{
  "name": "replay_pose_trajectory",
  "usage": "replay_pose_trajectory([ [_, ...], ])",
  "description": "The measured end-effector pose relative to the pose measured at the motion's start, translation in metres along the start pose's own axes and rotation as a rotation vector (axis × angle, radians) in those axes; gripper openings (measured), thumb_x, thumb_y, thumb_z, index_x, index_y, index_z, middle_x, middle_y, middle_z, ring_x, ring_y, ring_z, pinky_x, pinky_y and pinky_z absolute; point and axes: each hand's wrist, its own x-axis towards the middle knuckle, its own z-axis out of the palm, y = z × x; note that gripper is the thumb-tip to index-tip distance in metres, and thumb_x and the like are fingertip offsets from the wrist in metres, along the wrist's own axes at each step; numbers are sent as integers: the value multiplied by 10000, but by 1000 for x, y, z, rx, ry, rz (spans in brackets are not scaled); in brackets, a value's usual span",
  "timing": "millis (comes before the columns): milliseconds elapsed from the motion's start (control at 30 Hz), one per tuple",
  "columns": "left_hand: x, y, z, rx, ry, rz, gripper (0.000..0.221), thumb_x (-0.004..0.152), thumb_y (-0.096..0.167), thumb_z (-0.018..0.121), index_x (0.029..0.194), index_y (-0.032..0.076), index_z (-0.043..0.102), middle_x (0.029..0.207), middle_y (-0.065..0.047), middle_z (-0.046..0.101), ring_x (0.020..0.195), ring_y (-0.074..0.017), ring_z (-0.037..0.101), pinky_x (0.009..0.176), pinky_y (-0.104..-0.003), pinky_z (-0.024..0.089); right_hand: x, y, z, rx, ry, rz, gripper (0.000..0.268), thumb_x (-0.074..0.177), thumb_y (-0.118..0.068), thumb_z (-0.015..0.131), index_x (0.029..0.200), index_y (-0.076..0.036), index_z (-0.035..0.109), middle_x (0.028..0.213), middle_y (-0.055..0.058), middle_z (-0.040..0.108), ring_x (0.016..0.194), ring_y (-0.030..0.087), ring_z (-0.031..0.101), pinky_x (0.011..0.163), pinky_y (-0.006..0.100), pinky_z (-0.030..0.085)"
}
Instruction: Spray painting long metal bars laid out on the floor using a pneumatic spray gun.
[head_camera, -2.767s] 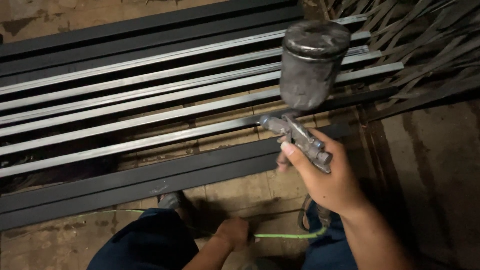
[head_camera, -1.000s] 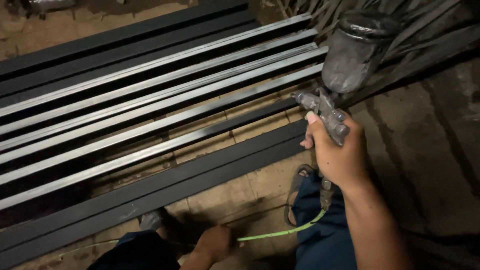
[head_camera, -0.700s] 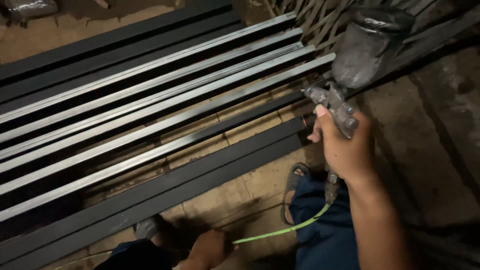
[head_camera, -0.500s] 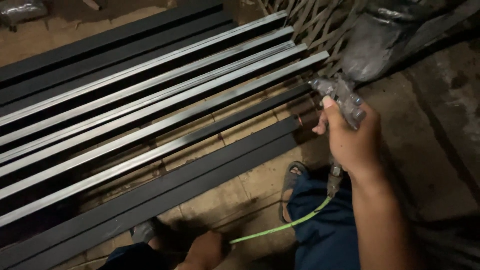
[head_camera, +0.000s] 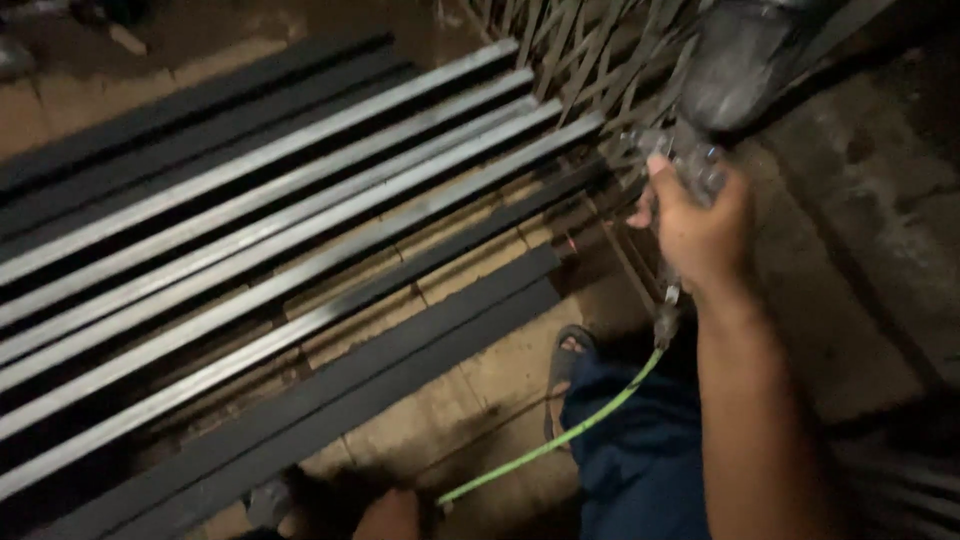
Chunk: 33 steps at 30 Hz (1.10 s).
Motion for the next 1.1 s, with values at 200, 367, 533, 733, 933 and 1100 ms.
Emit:
replay_pose_trajectory([
  [200,12,-3,1,11,-18,-8,575,936,751,637,960,184,732,970,-106,711,975,-285,712,864,-416,548,-1,-15,-3,-128,-32,-44,432,1080,-153,659,653,-100,628,556,69,618,523,134,647,517,214,445],
  [367,22,-10,8,32,-44,-18,633,935,780,635,869,157,725,883,-100,718,901,-267,729,810,-410,551,-10,-19,-2,-219,-109,-16,438,1060,-259,671,640,-136,680,530,15,614,476,118,576,526,222,428],
  [533,33,-24,29,51,-25,-41,614,922,765,641,862,157,695,910,-89,690,905,-264,712,794,-414,541,-10,-29,-6,-41,-156,136,342,1060,-180,640,737,-79,589,653,20,591,559,129,608,686,338,707],
  [733,27,-12,1,-17,-248,-110,649,984,784,597,792,165,590,772,-30,631,745,-158,676,701,-347,500,-1,-14,-8,-13,-75,163,164,1056,-180,656,950,-55,647,789,54,638,683,139,646,618,303,690],
  [933,21,-13,8,19,-118,-32,681,998,800,571,706,186,535,671,-21,549,616,-146,591,588,-349,436,5,-4,-10,-108,3,205,235,1034,-231,698,1113,-56,563,902,67,702,683,134,700,623,274,680],
  [1100,12,-13,13,26,-35,-58,710,949,871,527,801,179,590,827,-59,615,797,-230,680,707,-386,515,1,-14,-8,-77,5,195,279,1027,-204,706,1154,-20,540,915,82,697,689,133,698,614,282,703],
])
